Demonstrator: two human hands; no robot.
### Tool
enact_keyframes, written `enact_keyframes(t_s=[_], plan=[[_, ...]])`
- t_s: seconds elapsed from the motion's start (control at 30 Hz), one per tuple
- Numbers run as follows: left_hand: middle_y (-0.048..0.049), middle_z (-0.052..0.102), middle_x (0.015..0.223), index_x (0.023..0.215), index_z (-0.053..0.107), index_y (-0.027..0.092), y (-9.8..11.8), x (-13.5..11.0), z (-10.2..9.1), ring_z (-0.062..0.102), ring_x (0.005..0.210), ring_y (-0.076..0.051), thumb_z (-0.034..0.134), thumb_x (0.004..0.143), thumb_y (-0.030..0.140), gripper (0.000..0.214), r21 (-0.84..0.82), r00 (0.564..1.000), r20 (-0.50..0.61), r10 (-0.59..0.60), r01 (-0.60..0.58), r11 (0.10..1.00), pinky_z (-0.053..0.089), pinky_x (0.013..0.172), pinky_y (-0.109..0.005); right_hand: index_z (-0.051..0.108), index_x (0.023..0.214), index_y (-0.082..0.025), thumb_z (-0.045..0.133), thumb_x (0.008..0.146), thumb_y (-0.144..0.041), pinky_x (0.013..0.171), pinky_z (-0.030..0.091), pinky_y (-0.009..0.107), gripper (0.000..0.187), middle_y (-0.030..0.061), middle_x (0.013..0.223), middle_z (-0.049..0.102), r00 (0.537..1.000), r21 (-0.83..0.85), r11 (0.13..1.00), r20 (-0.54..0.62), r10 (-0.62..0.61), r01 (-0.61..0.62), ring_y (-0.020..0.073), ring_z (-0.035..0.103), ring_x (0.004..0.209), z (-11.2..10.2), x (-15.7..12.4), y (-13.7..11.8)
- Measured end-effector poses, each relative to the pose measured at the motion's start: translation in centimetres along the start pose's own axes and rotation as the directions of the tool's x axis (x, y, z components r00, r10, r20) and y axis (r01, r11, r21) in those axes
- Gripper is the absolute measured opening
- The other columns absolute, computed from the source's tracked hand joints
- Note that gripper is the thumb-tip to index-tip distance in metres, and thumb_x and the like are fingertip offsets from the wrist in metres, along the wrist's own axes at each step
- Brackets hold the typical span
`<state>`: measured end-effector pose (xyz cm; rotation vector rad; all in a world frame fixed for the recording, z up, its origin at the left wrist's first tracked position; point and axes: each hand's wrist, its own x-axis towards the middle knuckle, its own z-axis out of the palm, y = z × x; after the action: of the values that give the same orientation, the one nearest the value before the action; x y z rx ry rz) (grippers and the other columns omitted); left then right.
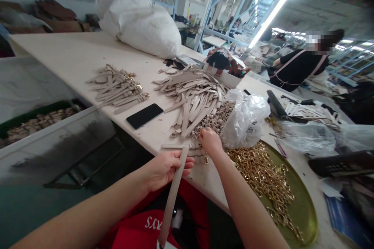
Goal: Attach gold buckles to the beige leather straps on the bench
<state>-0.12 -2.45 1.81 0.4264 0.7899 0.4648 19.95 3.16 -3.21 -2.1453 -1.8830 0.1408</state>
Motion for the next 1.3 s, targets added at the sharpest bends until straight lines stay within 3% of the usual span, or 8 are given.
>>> enact_keyframes(t_s=[0.17,0.3,0.43,0.57,0.73,0.9,1.1,1.3], plan=[[-0.0104,0.063,0.096,0.088,0.061,0.009,0.5,0.8,0.1,0.061,0.082,-0.013,0.05,0.068,-0.003,0.026,0.003,0.999,0.031,-0.02,0.02,1.0,0.051,0.069,-0.018,0.057,0.091,-0.016,0.048,0.078,-0.024,0.066,0.041,0.026,0.018,0.0043,0.079,0.059,0.998,0.276,0.959,-0.007,0.066,-0.061,0.0148,0.055,0.071,-1.6,-2.0,0.2],[-0.0108,0.062,0.102,0.092,0.061,0.011,0.8,1.8,0.5,0.06,0.087,-0.015,0.055,0.068,0.0,0.026,-0.004,0.998,0.038,-0.055,0.055,0.998,0.05,0.072,-0.02,0.054,0.109,-0.022,0.053,0.076,-0.035,0.064,0.042,0.026,0.036,0.0003,0.081,0.058,0.967,0.89,0.381,0.208,0.149,-0.251,0.0114,0.051,0.065,-2.0,-5.5,-0.3],[-0.0081,0.063,0.101,0.096,0.059,0.015,-0.2,1.8,0.0,0.061,0.085,-0.015,0.06,0.068,0.006,0.03,-0.003,0.992,0.047,-0.12,0.12,0.993,0.049,0.073,-0.025,0.062,0.096,-0.023,0.063,0.072,-0.035,0.065,0.041,0.023,0.027,-0.0022,0.072,0.058,0.904,0.923,-0.041,0.382,0.19,-0.382,0.0088,0.05,0.063,-1.9,-8.8,-1.0],[-0.0051,0.066,0.081,0.087,0.063,0.015,-1.9,0.5,-1.7,0.061,0.074,-0.014,0.064,0.069,0.02,0.019,0.179,0.968,0.04,-0.248,0.237,0.955,0.048,0.068,-0.024,0.063,0.078,-0.022,0.071,0.065,-0.028,0.062,0.043,0.021,0.016,-0.0038,0.069,0.059,0.845,0.873,-0.286,0.467,0.26,-0.395,0.0075,0.052,0.061,-1.7,-10.9,-1.3],[-0.0022,0.064,0.069,0.073,0.068,0.014,-0.5,0.0,-2.4,0.053,0.059,-0.01,0.064,0.07,0.035,0.021,0.45,0.993,0.01,0.119,-0.111,0.886,0.042,0.053,-0.017,0.058,0.062,-0.019,0.073,0.062,-0.026,0.057,0.044,0.017,0.017,-0.0033,0.068,0.061,0.804,0.83,-0.424,0.508,0.307,-0.362,0.0066,0.052,0.058,-1.2,-11.8,-1.7],[0.0047,0.058,0.064,0.079,0.061,0.018,2.0,0.3,-0.5,0.047,0.048,-0.005,0.066,0.068,0.032,0.019,0.305,0.804,-0.174,0.569,-0.505,0.807,0.038,0.045,-0.014,0.062,0.082,-0.022,0.074,0.06,-0.02,0.06,0.047,0.015,0.025,-0.0043,0.073,0.064,0.786,0.772,-0.573,0.524,0.328,-0.275,0.0048,0.056,0.06,-1.6,-12.3,-3.2],[0.0059,0.057,0.062,0.079,0.056,0.017,0.1,-0.2,0.2,0.054,0.053,-0.006,0.064,0.071,0.03,0.017,0.454,0.734,-0.147,0.663,-0.545,0.705,0.044,0.054,-0.015,0.063,0.083,-0.02,0.074,0.059,-0.018,0.066,0.05,0.017,0.026,-0.0026,0.078,0.066,0.786,0.713,-0.659,0.54,0.301,-0.237,0.0057,0.059,0.066,-2.2,-13.6,-5.0],[0.0059,0.057,0.062,0.081,0.053,0.016,-1.0,-1.4,-0.4,0.054,0.053,-0.006,0.063,0.072,0.029,0.019,0.466,0.707,-0.169,0.687,-0.556,0.688,0.044,0.055,-0.016,0.061,0.09,-0.025,0.07,0.064,-0.022,0.056,0.047,0.016,0.027,-0.0048,0.076,0.064,0.825,0.766,-0.603,0.477,0.304,-0.22,0.0048,0.056,0.06,-2.2,-14.5,-5.3]])
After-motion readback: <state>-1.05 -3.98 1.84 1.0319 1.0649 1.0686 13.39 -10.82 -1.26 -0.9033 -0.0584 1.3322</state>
